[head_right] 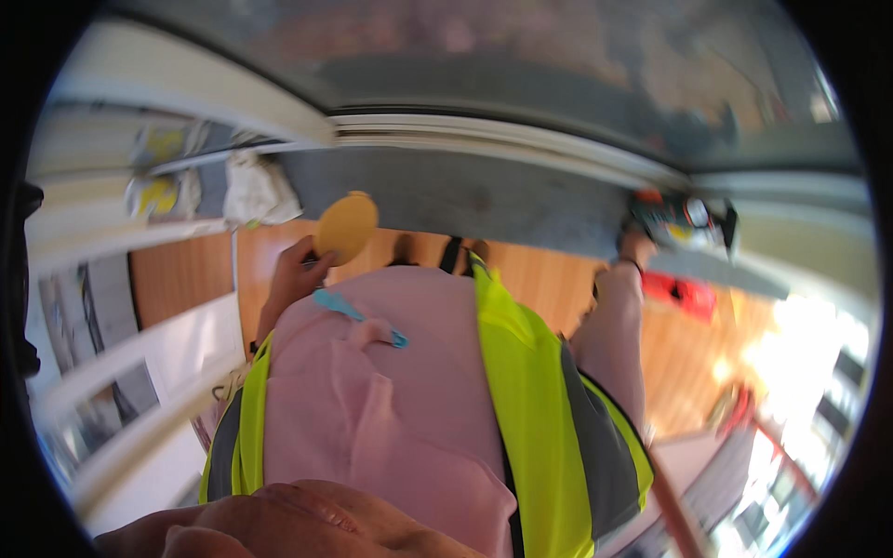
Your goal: The person wipes a windowsill and floor area with a cloth, then moves to the kitchen and wipes the countertop around the sink. They handle a small bottle of liquid and use a paper towel to dry the surface.
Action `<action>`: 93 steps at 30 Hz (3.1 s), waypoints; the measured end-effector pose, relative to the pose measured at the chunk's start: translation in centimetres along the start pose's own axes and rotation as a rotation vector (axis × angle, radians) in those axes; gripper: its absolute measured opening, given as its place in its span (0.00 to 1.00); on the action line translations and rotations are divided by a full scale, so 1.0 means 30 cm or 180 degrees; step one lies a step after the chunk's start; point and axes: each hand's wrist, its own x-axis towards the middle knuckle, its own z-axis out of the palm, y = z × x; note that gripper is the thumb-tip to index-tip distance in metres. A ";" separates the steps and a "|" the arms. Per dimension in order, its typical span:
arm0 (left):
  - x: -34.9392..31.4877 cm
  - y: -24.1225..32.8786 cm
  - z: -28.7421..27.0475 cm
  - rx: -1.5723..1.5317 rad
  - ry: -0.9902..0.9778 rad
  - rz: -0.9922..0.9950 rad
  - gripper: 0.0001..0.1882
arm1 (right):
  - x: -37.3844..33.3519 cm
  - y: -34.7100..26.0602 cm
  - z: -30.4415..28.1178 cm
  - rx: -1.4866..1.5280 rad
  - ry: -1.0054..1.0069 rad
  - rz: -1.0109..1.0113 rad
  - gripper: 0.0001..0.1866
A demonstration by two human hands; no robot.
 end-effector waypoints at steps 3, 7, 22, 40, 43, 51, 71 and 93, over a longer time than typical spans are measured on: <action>-0.074 0.012 -0.019 -0.0208 0.0259 0.0056 0.13 | 0.040 0.038 0.029 0.2518 -0.0557 0.1831 0.37; -0.129 -0.038 -0.056 -0.0495 0.0485 -0.0023 0.12 | -0.006 0.064 0.068 0.1262 -0.0750 0.1698 0.40; -0.355 -0.960 -0.629 -0.1045 0.1248 -0.0026 0.11 | -1.172 -0.909 -0.240 0.3613 -0.0365 -0.0799 0.28; -0.418 -1.620 -1.338 -0.1384 0.2333 -0.0484 0.08 | -1.916 -2.884 -1.597 0.3780 -0.4456 -0.4050 0.31; -0.427 -1.699 -1.490 -0.1613 0.2533 -0.1111 0.08 | -1.965 -3.123 -1.679 0.3964 -0.4902 -0.3539 0.30; -0.285 -1.863 -1.818 -0.1582 0.2716 -0.1098 0.10 | -2.047 -3.440 -1.816 0.4278 -0.6252 -0.1998 0.36; 0.183 -2.301 -2.500 -0.1228 0.0628 0.0544 0.10 | -2.226 -3.583 -1.945 0.1594 -0.1229 -0.3016 0.28; 0.295 -2.350 -2.523 -0.1854 0.0372 0.0949 0.09 | -2.301 -3.570 -2.078 0.2475 -0.3581 -0.1364 0.18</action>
